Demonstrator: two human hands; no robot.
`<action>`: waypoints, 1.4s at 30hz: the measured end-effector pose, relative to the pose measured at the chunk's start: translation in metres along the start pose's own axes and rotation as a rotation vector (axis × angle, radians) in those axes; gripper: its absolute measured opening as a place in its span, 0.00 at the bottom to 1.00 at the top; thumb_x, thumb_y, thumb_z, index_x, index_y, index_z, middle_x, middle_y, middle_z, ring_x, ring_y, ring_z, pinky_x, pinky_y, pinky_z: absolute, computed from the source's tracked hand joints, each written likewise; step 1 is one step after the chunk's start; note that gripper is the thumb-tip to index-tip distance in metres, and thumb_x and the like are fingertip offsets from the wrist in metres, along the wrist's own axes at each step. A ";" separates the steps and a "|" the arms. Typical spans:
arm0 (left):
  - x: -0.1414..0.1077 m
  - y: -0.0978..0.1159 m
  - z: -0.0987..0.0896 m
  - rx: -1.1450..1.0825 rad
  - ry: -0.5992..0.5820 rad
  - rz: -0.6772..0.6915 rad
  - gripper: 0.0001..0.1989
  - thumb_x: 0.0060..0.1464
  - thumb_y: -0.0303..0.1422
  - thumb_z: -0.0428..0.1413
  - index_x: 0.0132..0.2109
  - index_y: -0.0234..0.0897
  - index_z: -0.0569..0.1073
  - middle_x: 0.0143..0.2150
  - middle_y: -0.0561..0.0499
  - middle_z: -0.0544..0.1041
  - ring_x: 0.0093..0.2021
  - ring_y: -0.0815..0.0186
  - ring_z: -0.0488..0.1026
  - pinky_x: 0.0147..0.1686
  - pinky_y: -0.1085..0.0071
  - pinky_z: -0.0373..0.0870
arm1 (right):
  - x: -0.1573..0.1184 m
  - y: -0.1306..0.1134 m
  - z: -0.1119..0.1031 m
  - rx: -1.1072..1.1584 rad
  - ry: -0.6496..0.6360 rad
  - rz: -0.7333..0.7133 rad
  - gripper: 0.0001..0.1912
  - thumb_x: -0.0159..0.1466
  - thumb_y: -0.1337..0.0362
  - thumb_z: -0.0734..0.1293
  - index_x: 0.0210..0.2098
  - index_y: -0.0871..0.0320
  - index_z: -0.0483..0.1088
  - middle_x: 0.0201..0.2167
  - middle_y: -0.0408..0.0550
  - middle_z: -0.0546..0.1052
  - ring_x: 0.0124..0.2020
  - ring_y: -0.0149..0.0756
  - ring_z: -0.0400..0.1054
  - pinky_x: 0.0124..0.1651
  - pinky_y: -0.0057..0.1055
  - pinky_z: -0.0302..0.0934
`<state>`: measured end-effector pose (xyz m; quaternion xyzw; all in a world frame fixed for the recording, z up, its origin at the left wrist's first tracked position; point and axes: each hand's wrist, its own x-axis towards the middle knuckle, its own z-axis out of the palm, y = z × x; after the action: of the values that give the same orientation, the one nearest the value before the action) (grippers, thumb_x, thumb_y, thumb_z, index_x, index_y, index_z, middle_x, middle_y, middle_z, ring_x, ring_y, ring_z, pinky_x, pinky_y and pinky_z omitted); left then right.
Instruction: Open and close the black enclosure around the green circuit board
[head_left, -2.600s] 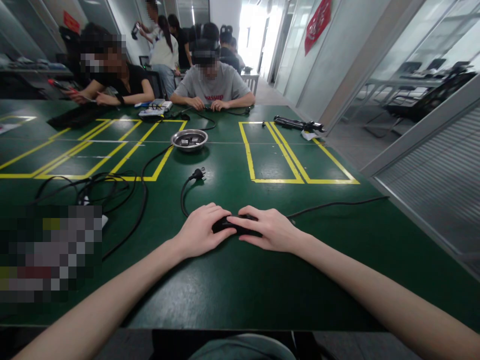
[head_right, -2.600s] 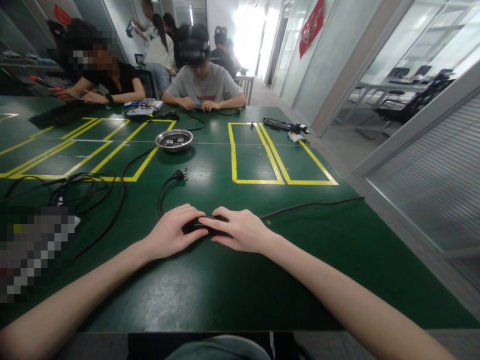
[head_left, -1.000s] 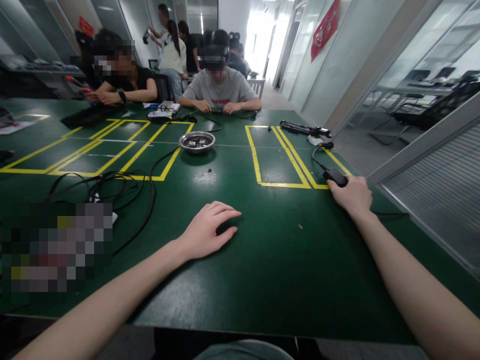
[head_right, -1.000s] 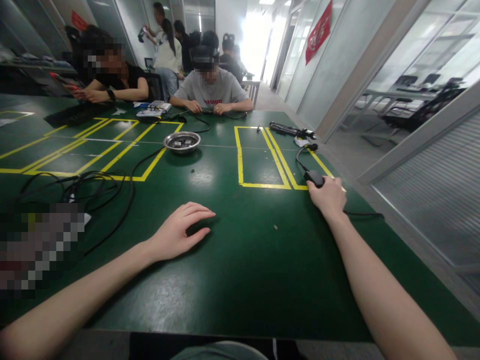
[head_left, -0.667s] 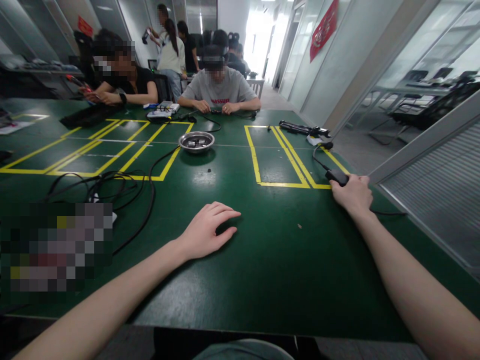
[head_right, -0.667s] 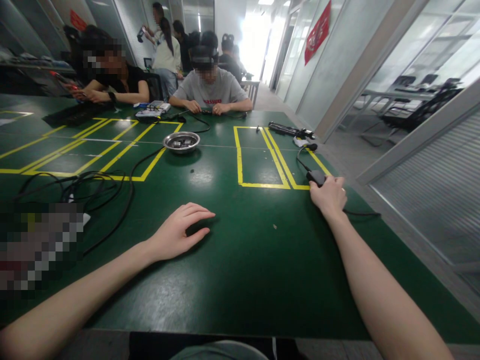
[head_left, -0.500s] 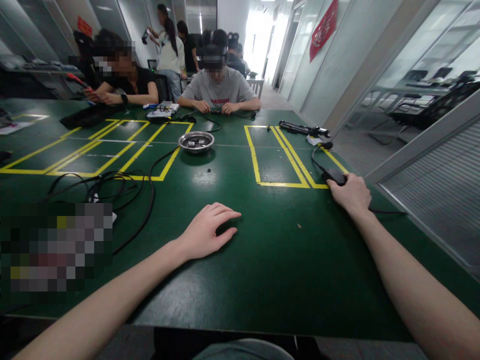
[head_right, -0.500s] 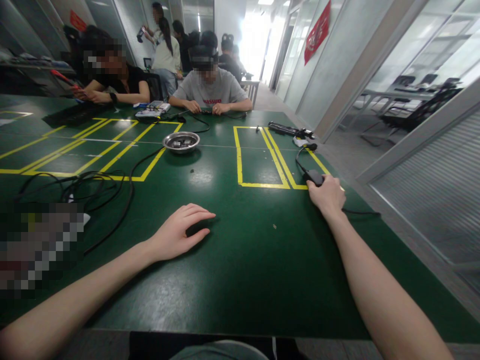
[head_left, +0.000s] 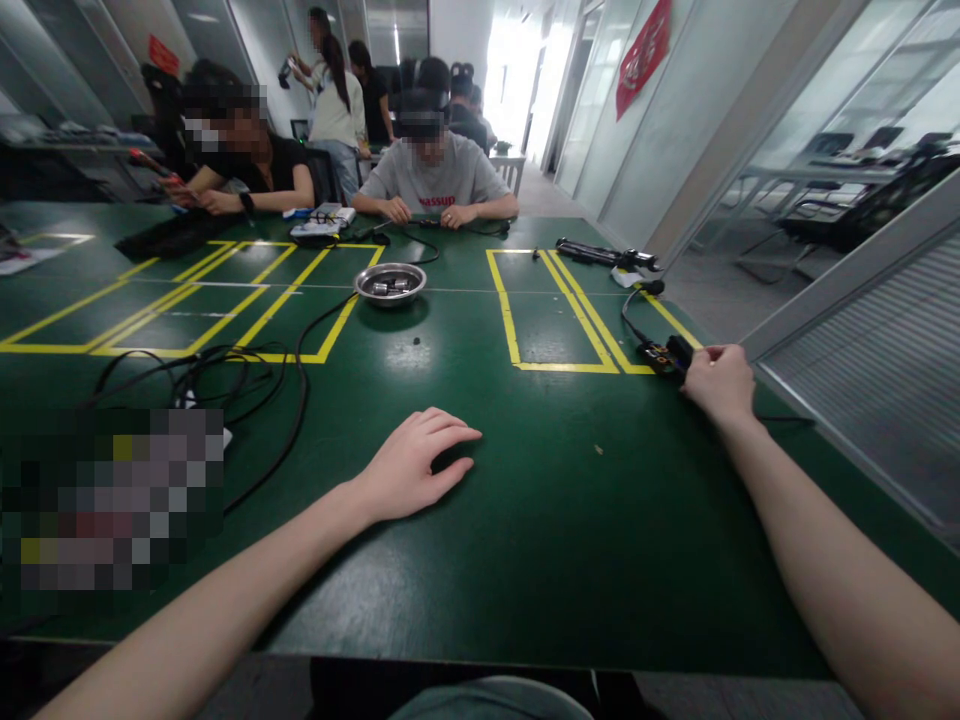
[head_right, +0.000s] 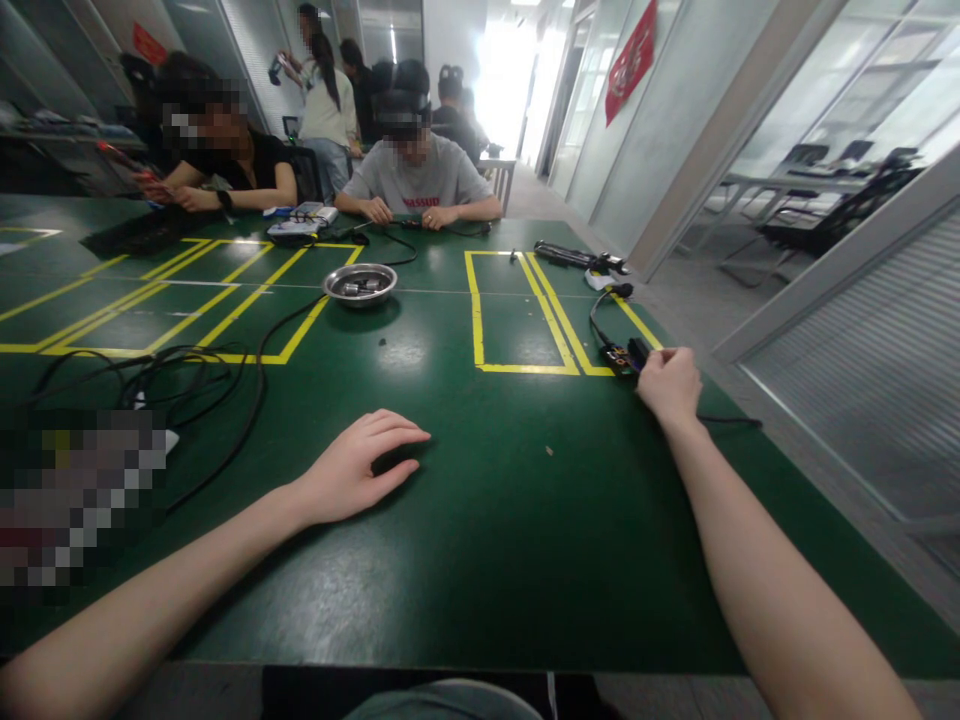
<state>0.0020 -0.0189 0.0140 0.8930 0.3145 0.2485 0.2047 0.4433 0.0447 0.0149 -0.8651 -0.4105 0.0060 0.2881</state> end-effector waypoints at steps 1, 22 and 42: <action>0.000 0.000 0.000 0.001 -0.001 0.001 0.13 0.66 0.32 0.57 0.56 0.41 0.76 0.54 0.45 0.81 0.55 0.56 0.75 0.56 0.54 0.72 | -0.002 -0.002 -0.002 0.026 0.000 0.049 0.14 0.70 0.64 0.57 0.51 0.63 0.66 0.29 0.50 0.73 0.25 0.40 0.69 0.38 0.37 0.66; 0.000 0.001 -0.001 0.005 -0.006 0.025 0.11 0.66 0.33 0.57 0.54 0.40 0.78 0.52 0.45 0.82 0.53 0.56 0.76 0.54 0.54 0.73 | -0.016 -0.015 -0.017 0.349 0.108 0.142 0.22 0.65 0.62 0.67 0.58 0.63 0.69 0.53 0.61 0.75 0.31 0.38 0.71 0.36 0.37 0.68; 0.000 0.001 0.001 0.003 -0.035 0.019 0.10 0.66 0.32 0.58 0.53 0.41 0.78 0.52 0.46 0.82 0.53 0.56 0.77 0.53 0.55 0.72 | -0.012 -0.005 -0.008 -0.027 0.038 -0.042 0.22 0.66 0.61 0.66 0.56 0.65 0.75 0.55 0.67 0.78 0.57 0.57 0.71 0.59 0.43 0.62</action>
<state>0.0029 -0.0202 0.0138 0.9004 0.3027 0.2346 0.2064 0.4336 0.0348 0.0217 -0.8601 -0.4230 -0.0219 0.2843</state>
